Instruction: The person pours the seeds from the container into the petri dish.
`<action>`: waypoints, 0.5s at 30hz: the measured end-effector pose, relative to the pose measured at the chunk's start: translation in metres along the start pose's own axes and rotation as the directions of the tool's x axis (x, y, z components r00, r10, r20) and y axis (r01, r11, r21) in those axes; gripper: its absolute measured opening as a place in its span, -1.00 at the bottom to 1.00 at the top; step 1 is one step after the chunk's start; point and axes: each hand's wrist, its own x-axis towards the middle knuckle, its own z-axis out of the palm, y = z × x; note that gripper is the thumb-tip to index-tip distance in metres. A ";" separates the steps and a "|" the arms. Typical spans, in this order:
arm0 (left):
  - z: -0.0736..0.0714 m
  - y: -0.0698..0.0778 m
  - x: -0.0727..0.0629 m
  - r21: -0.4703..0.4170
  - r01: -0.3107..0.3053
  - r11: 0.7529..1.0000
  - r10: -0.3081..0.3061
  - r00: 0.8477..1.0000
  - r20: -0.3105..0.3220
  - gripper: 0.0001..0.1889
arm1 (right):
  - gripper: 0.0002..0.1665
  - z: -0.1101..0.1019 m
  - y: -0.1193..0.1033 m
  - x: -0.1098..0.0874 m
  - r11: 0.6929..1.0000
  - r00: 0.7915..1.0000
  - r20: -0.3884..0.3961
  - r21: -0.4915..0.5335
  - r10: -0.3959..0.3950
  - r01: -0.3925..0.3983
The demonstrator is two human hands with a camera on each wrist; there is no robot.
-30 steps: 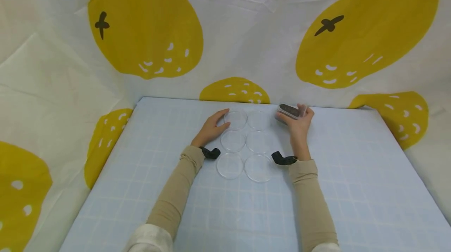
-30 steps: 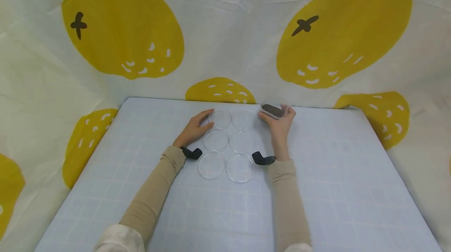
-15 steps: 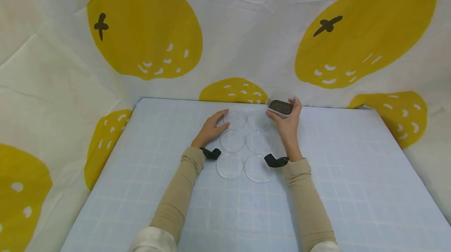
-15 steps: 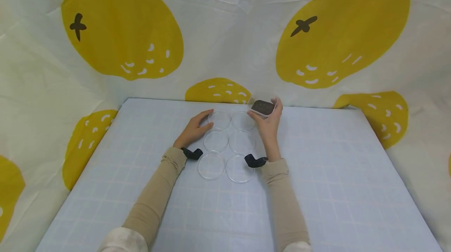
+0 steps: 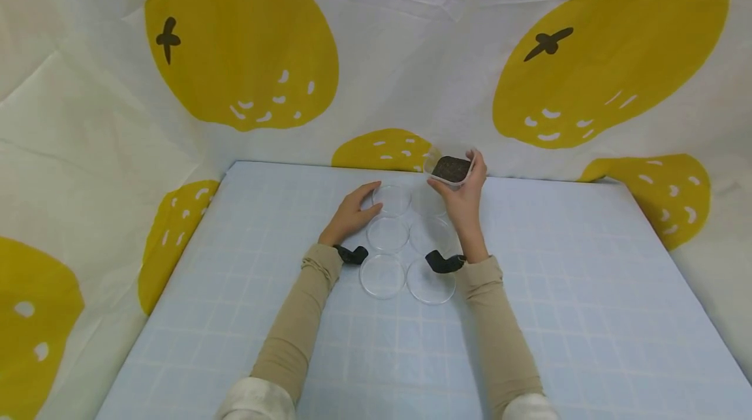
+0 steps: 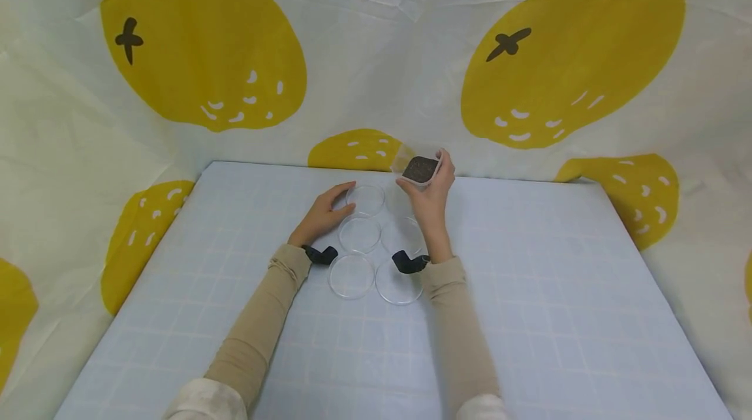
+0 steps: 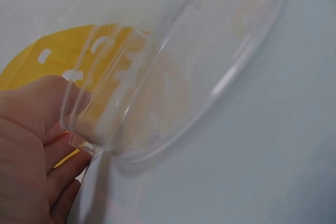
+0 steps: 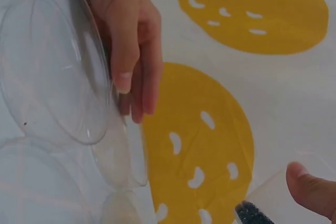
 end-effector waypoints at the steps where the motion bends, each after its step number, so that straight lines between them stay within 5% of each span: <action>1: 0.000 0.000 0.000 0.003 0.000 1.000 0.000 1.000 -0.001 -0.41 | 0.11 0.003 -0.001 0.001 1.000 1.000 -0.005 -0.011 -0.012 0.012; 15: -0.001 -0.010 0.002 0.002 0.011 1.000 -0.011 1.000 0.013 -0.40 | 0.23 0.038 0.035 0.005 0.997 0.985 -0.159 -0.057 -0.064 0.056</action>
